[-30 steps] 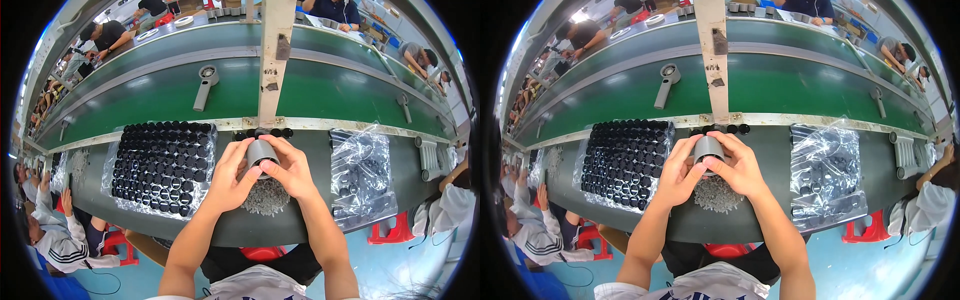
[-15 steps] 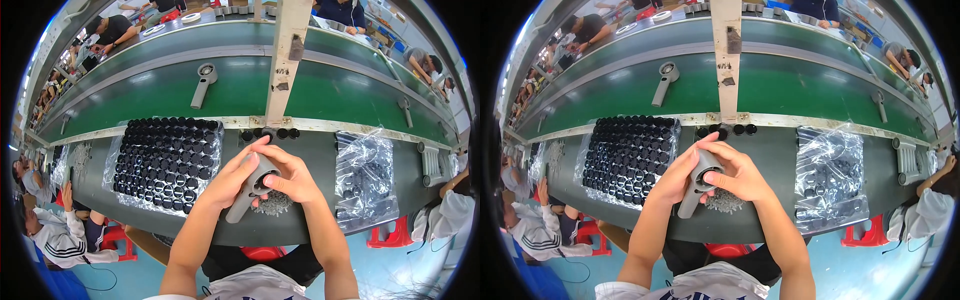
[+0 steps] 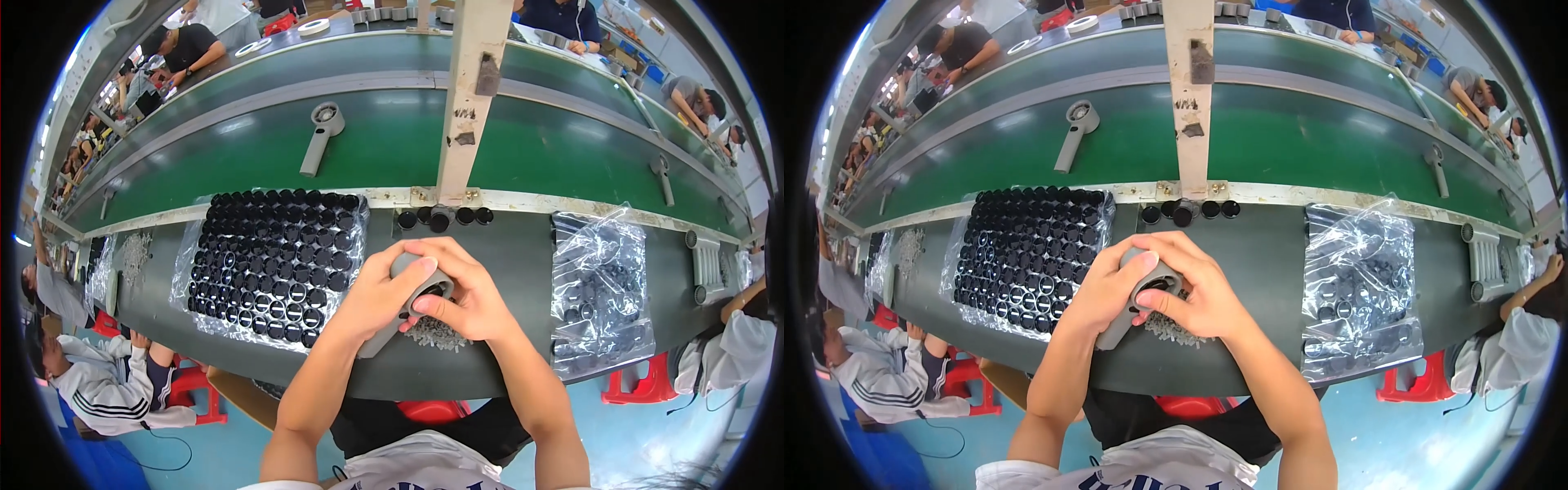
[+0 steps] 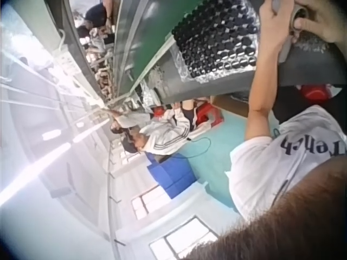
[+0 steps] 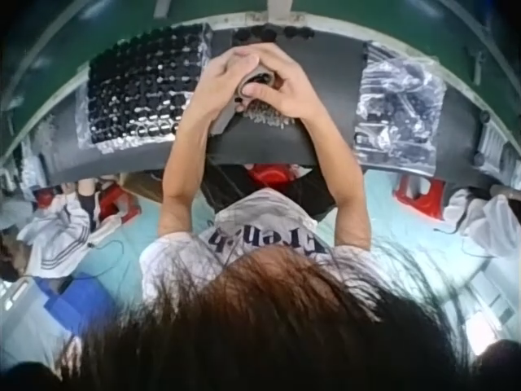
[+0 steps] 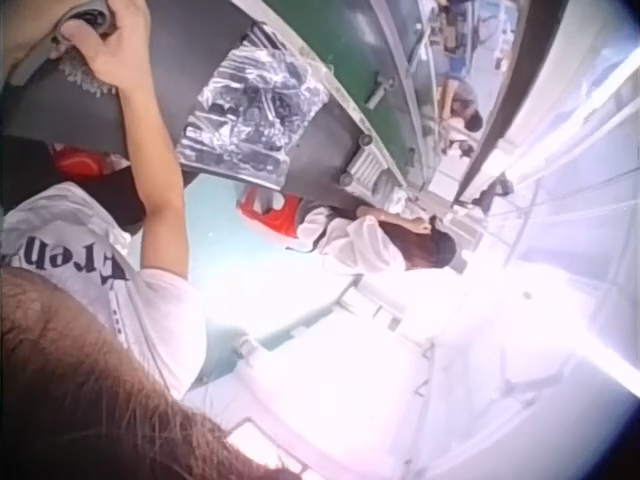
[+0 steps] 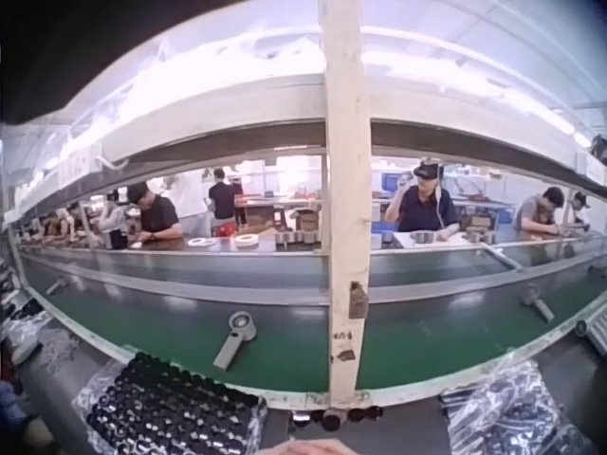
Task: The person assembles portable fan bodies by inserting circular caps into the housing by hand and placing the assembled fan units onto the conveyor belt.
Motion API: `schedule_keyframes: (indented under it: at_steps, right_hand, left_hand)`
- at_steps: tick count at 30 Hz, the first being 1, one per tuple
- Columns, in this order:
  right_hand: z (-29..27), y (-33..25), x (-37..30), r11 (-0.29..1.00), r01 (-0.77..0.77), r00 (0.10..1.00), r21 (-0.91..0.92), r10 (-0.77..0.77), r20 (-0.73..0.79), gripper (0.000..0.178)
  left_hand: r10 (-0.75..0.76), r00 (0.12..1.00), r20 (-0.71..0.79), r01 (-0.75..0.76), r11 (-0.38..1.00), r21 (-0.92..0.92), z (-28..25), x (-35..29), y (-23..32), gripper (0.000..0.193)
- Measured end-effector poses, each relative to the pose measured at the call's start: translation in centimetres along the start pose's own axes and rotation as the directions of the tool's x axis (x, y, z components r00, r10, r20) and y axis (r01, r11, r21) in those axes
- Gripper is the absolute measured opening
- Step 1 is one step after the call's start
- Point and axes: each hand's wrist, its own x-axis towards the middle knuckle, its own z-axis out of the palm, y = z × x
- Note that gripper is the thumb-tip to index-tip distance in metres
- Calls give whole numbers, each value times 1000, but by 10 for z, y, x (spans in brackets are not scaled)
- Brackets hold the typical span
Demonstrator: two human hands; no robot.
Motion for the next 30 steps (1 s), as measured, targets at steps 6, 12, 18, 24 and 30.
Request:
schedule_keyframes:
  at_steps: [6,12,18,24,30]
  right_hand:
    - [2,-11,0,919,-118,991,377,135,-18,70]
    - [-5,-2,-1,942,-97,995,323,96,21,72]
    - [5,-5,0,944,-114,992,308,125,-16,71]
    - [5,-6,-2,982,-76,993,172,90,-75,73]
    - [-4,-1,3,982,107,948,154,-54,-313,79]
  left_hand:
    - [-29,997,68,40,985,-165,-5,2,1,33]
    - [-61,988,141,83,984,-157,-7,-1,5,36]
    - [-51,997,63,61,983,-171,-9,3,-1,36]
    - [-38,992,122,57,986,-155,-13,6,-3,40]
    - [-30,992,120,22,997,69,-22,-3,9,36]
